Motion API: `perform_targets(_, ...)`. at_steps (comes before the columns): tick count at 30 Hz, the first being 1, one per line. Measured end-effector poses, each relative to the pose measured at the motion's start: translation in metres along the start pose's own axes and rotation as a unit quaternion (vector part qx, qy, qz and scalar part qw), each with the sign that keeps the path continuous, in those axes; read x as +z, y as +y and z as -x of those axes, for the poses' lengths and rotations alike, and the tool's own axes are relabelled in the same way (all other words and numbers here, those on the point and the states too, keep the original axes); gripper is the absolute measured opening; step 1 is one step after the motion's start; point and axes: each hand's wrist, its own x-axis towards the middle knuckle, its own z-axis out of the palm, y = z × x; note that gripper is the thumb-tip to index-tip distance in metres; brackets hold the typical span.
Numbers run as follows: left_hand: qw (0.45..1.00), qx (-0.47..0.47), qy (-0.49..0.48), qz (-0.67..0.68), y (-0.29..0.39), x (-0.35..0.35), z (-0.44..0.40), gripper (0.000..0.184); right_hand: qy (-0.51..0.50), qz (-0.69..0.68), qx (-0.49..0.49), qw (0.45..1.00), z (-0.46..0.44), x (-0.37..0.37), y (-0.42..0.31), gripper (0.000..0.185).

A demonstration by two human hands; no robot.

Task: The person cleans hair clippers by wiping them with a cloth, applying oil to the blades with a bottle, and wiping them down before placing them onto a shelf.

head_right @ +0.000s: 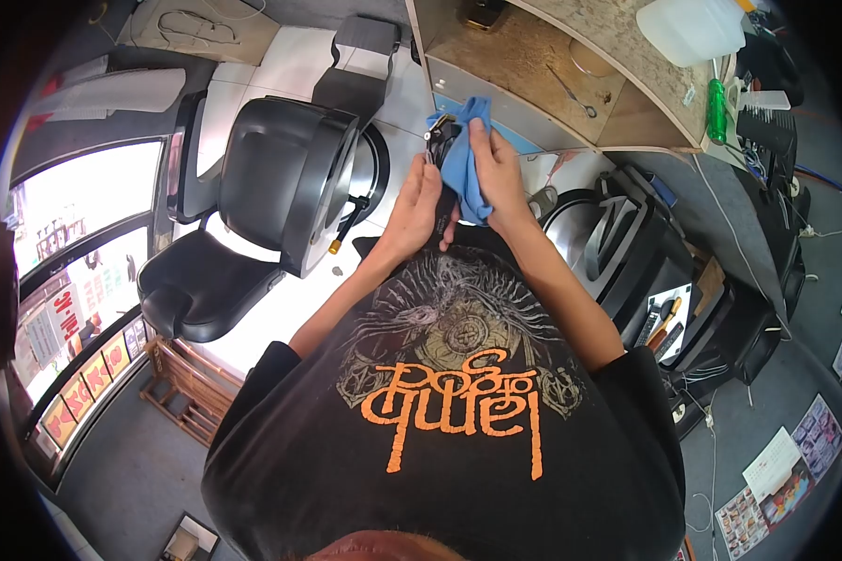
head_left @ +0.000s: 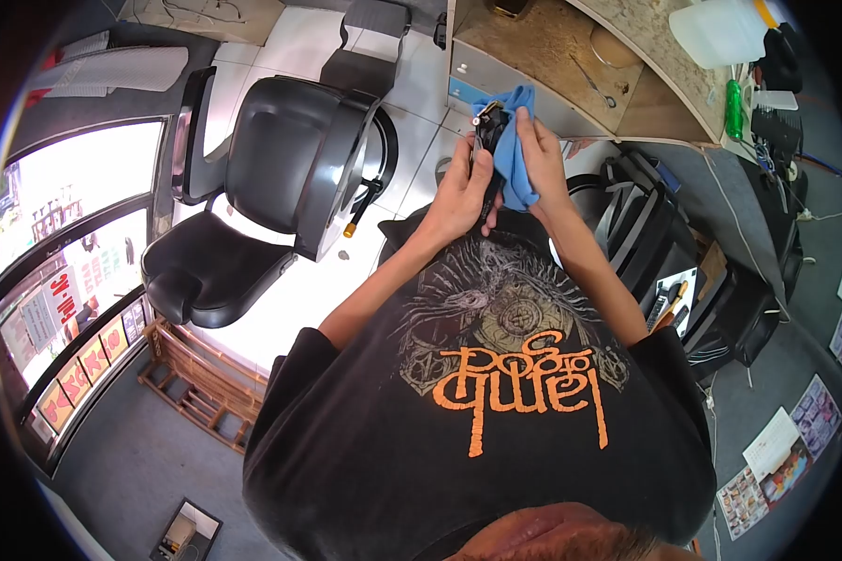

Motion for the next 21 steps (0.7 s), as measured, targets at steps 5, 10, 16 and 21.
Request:
perform_targets(5, 0.981, 0.007, -0.054, 0.184, 0.003, -0.005, -0.004, 0.068, 0.0, -0.322, 0.074, 0.944, -0.01, -0.013, 0.013, 0.063)
perform_targets(10, 0.952, -0.029, -0.036, 0.304, 0.014, -0.012, -0.006, 0.08, -0.289, -0.356, 0.051, 0.887, -0.003, -0.025, -0.008, 0.082)
perform_targets(16, 0.991, 0.037, 0.083, -0.096, -0.011, -0.013, -0.018, 0.076, -0.025, 0.144, -0.147, 0.978, 0.014, 0.021, 0.012, 0.072)
perform_targets(21, 0.981, 0.07, 0.097, -0.154, 0.001, -0.01, -0.012, 0.076, 0.012, 0.168, -0.166, 0.972, 0.021, 0.028, 0.008, 0.056)
